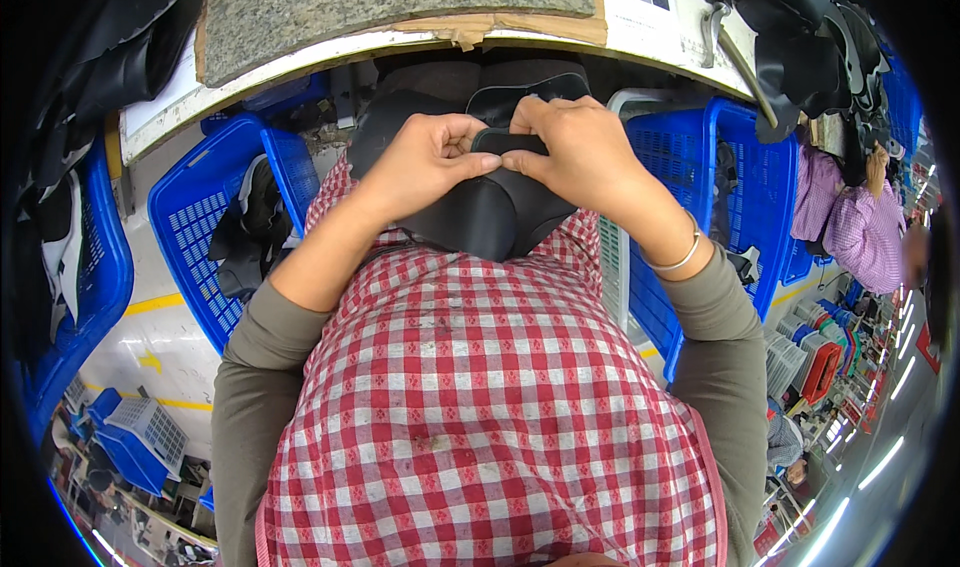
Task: The person repeatedly picks black shoe uppers from a blue bin, aligns and folds the edges by hand, and places them back on the table or into the bin. The hands manipulate the flexible material to shape the uppers without using tools.
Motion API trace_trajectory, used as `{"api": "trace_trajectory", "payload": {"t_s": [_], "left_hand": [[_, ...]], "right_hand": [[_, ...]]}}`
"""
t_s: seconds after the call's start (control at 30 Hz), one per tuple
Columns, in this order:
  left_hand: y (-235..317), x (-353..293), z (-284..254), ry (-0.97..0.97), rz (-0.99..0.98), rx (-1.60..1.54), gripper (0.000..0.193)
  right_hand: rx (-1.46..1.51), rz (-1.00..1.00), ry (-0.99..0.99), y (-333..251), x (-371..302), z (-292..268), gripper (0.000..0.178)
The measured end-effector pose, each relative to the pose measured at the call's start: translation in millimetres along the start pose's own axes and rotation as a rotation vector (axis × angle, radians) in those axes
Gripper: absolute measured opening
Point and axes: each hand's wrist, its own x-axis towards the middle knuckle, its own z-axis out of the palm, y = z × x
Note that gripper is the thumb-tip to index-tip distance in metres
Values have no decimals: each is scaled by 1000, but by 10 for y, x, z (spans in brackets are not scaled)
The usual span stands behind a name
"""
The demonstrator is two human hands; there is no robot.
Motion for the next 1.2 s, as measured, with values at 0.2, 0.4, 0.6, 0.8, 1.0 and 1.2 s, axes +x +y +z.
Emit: {"api": "trace_trajectory", "payload": {"t_s": [0.2,0.4,0.6,0.8,1.0,1.2], "left_hand": [[-26,-154,-22,188,4,-47,15],[130,-51,-135,29,-54,55,25],[281,130,-86,-128,-128,88,26],[307,178,-43,-136,-119,83,26],[258,203,-26,-161,-115,82,27],[366,251,-29,-180,-80,78,28]], "right_hand": [[598,393,86,201,-189,-234,39],[629,391,23,278,-438,67,39],[665,370,33,237,-427,62,43],[642,393,67,181,-402,65,52],[713,339,110,205,-469,84,36],[905,301,237,217,-518,84,24]]}}
